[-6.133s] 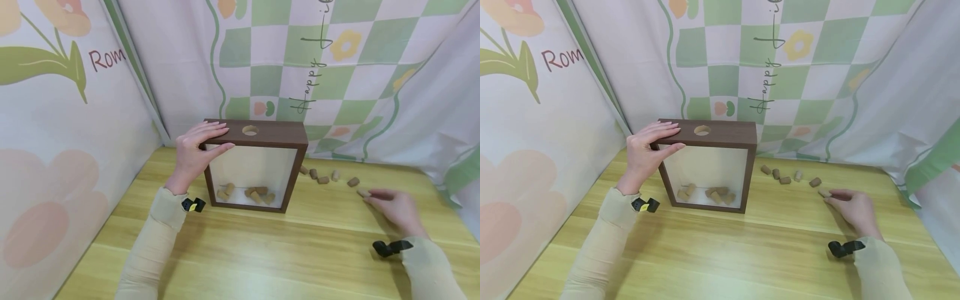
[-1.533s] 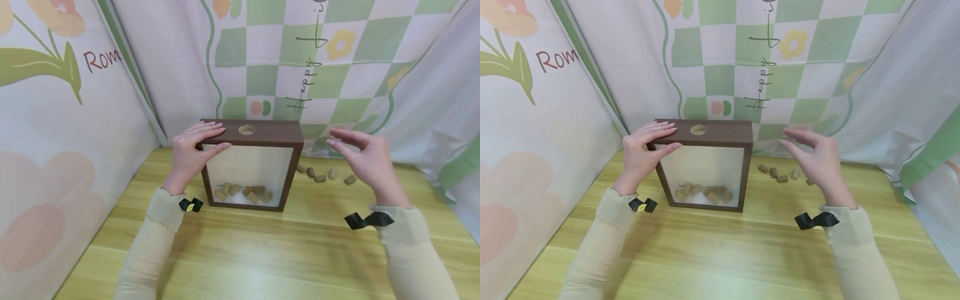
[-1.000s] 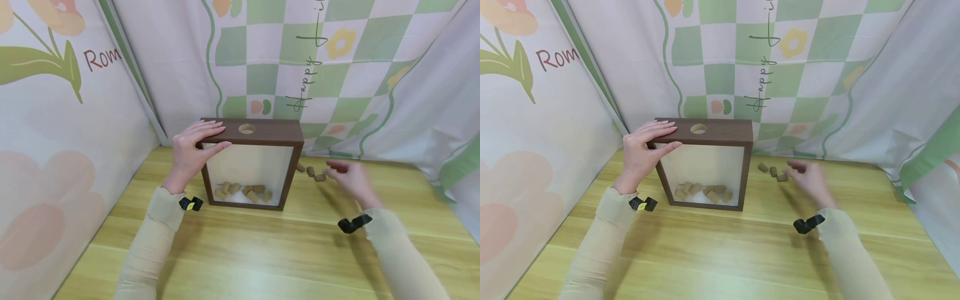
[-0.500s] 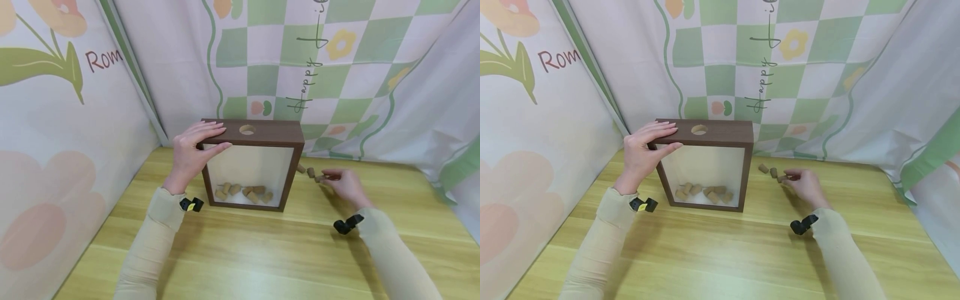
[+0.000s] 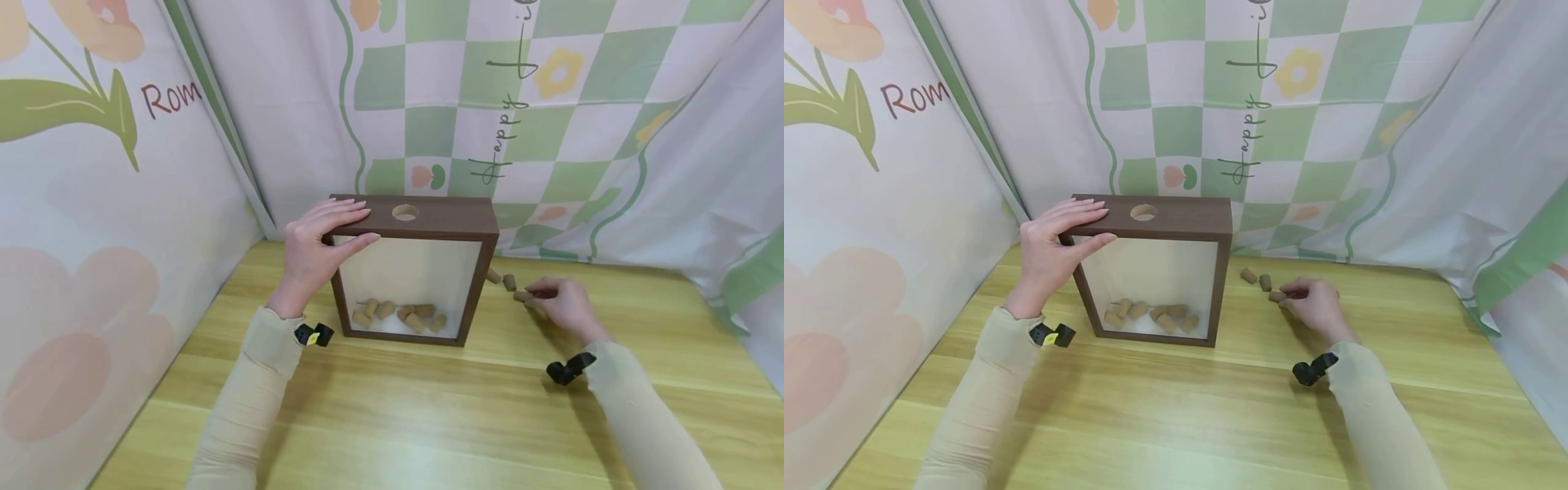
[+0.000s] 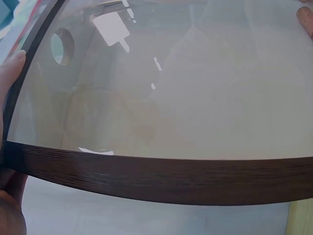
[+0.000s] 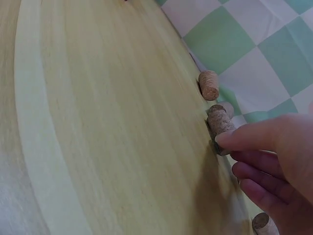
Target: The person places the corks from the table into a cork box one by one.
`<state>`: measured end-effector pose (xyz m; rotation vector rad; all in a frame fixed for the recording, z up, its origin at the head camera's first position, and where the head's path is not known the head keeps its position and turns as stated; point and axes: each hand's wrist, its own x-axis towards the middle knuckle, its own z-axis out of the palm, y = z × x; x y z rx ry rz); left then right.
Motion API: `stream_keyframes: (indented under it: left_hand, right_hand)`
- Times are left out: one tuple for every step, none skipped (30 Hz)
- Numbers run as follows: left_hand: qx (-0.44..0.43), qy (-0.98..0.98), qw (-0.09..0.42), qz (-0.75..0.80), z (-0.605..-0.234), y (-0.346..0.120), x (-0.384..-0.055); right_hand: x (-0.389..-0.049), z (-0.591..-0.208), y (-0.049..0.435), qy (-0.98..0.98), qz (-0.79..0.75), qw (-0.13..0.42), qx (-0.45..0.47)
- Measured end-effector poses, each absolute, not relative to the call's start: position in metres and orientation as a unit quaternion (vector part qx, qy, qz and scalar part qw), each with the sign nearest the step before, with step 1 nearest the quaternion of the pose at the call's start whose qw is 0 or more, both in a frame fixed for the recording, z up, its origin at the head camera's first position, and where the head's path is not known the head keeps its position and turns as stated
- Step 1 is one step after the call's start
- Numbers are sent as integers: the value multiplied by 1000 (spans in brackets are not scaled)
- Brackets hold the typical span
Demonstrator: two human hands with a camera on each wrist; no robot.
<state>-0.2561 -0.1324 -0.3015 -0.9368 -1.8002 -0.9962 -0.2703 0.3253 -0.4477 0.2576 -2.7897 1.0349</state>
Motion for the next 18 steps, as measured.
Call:
stream_keyframes:
  left_hand:
    - [-375, -720, 426, -398, -302, -132, -256]
    - [-375, -721, 426, -397, -301, -133, -256]
    - [-374, -721, 426, -397, -301, -133, -257]
    - [-374, -721, 426, -398, -301, -133, -257]
    - [-374, -721, 427, -398, -301, -133, -257]
    - [-373, -721, 427, -398, -302, -133, -257]
    - [-373, -722, 427, -397, -301, -133, -257]
    - [-373, -721, 427, -398, -301, -133, -257]
    - [-373, -721, 427, -398, -301, -133, -257]
    - [-374, -720, 427, -398, -301, -133, -257]
    - [-374, -720, 428, -398, -301, -133, -256]
    - [-374, -720, 428, -398, -301, -132, -256]
    - [-375, -719, 428, -399, -301, -132, -256]
    - [-375, -719, 428, -398, -301, -132, -256]
    - [-375, -720, 429, -397, -301, -132, -256]
    - [-375, -720, 429, -397, -300, -132, -256]
    - [-375, -720, 429, -396, -300, -132, -256]
    - [-375, -720, 429, -396, -300, -132, -256]
  right_hand:
    - [-270, -447, 326, -931, 348, 74, 83]
    - [-269, -446, 326, -930, 351, 71, 79]
    - [-268, -445, 326, -929, 356, 66, 75]
    - [-267, -443, 326, -927, 363, 60, 71]
    - [-265, -439, 325, -925, 371, 53, 65]
    - [-263, -435, 325, -922, 378, 48, 61]
    - [-261, -431, 323, -921, 383, 46, 59]
    - [-260, -427, 322, -919, 387, 50, 58]
    - [-260, -422, 320, -916, 392, 57, 59]
    - [-260, -417, 318, -914, 396, 66, 60]
    - [-259, -411, 316, -913, 396, 79, 62]
    - [-259, -405, 313, -910, 397, 97, 67]
    - [-259, -399, 311, -908, 396, 114, 70]
    - [-258, -393, 307, -905, 398, 129, 73]
    - [-256, -386, 304, -903, 399, 141, 73]
    - [-254, -378, 301, -902, 400, 149, 71]
    - [-252, -371, 297, -900, 401, 158, 71]
    - [-250, -363, 294, -896, 406, 164, 69]
